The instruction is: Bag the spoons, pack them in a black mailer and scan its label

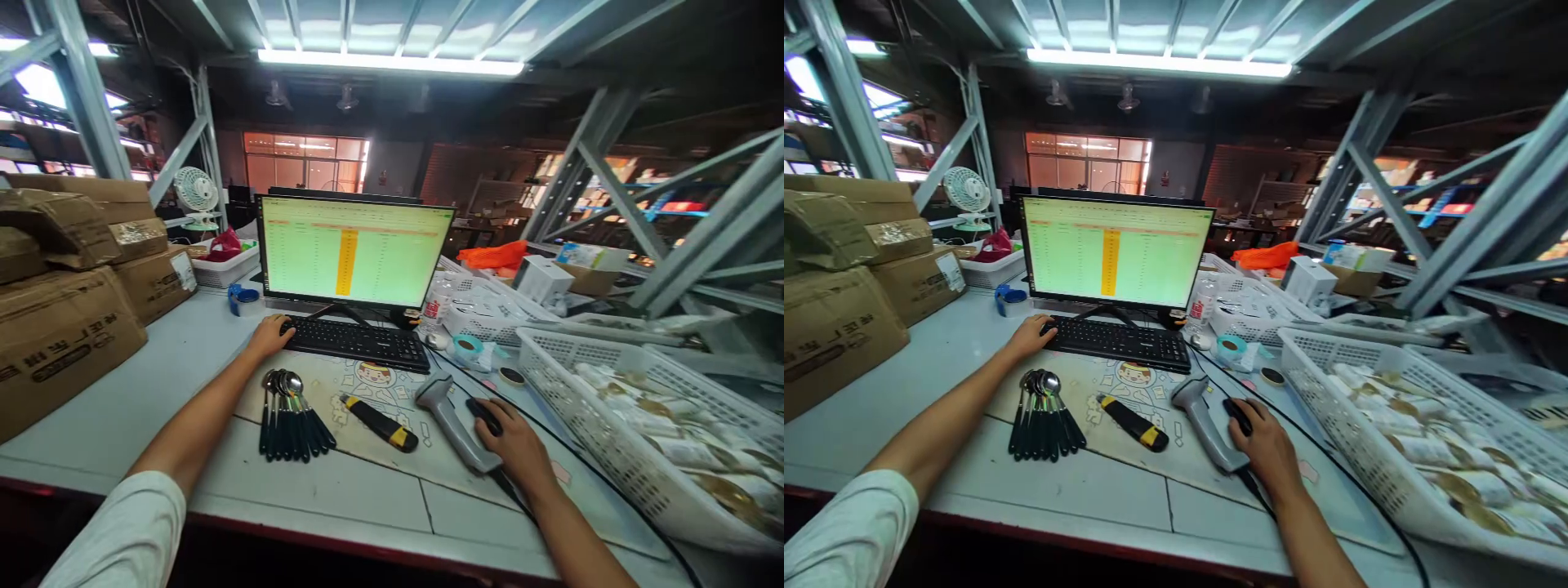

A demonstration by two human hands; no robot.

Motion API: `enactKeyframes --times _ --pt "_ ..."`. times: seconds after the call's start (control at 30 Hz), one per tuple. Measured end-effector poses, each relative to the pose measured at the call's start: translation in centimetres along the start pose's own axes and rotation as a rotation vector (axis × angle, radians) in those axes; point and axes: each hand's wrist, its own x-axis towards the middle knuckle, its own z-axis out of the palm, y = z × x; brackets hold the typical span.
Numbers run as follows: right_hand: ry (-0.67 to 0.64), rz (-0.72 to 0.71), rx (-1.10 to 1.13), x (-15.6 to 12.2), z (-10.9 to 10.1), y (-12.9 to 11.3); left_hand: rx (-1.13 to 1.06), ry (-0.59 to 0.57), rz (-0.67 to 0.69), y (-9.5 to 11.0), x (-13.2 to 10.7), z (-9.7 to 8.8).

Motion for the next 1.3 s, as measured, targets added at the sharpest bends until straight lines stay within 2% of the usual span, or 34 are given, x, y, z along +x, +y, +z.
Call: enactKeyframes --times 0.07,0.17,0.33,0.53,0.67,0.77,0.83,0.9,0.93,1.0,1.03,1.1,1.13,1.2,1.3 --pt "0.003 -0.006 0.013 0.1 0.1 0.4 -0.022 0.004 -0.034 -1.9 -0.8 0.2" --pt "-0.007 -0.021 0.042 0.2 -0.1 0.6 -0.066 0.016 -0.046 -3.1 -1.0 1.0" --pt "-0.01 -0.04 0.058 0.4 -0.5 1.1 -0.124 0.055 -0.041 -3.2 -1.1 2.7" --pt "-0.001 -0.063 0.048 0.6 -0.3 1.9 -0.151 0.032 -0.019 -3.7 -1.4 3.4" --pt "0.017 -0.06 0.089 0.4 -0.6 1.2 -0.152 0.009 -0.022 -4.0 -1.1 3.7" --pt "0.12 -0.003 0.093 1.1 -1.9 -0.3 -0.164 -0.002 -0.023 -4.3 -1.0 4.0" --pt "0.215 0.045 0.052 2.8 -3.1 -2.2 -0.162 -0.01 -0.026 -4.5 -0.9 4.2" --pt "0.272 0.008 0.047 5.8 -3.9 -5.5 -0.153 -0.014 -0.018 -4.8 -0.9 4.3" --pt "0.276 -0.04 0.056 7.5 -3.9 -7.7 -0.148 -0.012 -0.011 -4.8 -0.8 4.3" --pt "0.166 -0.125 0.107 11.1 -2.8 -13.0 -0.141 -0.008 0.0 -4.9 -0.8 4.2" --pt "0.067 -0.161 0.137 12.8 -1.7 -15.8 -0.137 -0.005 0.002 -4.9 -0.9 4.1" --pt "-0.217 -0.214 0.109 15.3 1.5 -21.3 -0.124 -0.006 -0.002 -4.9 -0.9 4.0" --pt "-0.291 -0.23 0.101 16.2 3.3 -23.7 -0.12 -0.008 -0.004 -4.8 -0.9 3.9" --pt "-0.4 -0.253 0.088 17.3 6.8 -27.4 -0.118 -0.008 -0.005 -4.8 -0.9 3.8" --pt "-0.48 -0.24 0.052 18.0 10.5 -30.4 -0.132 -0.008 -0.002 -4.7 -0.8 3.8"
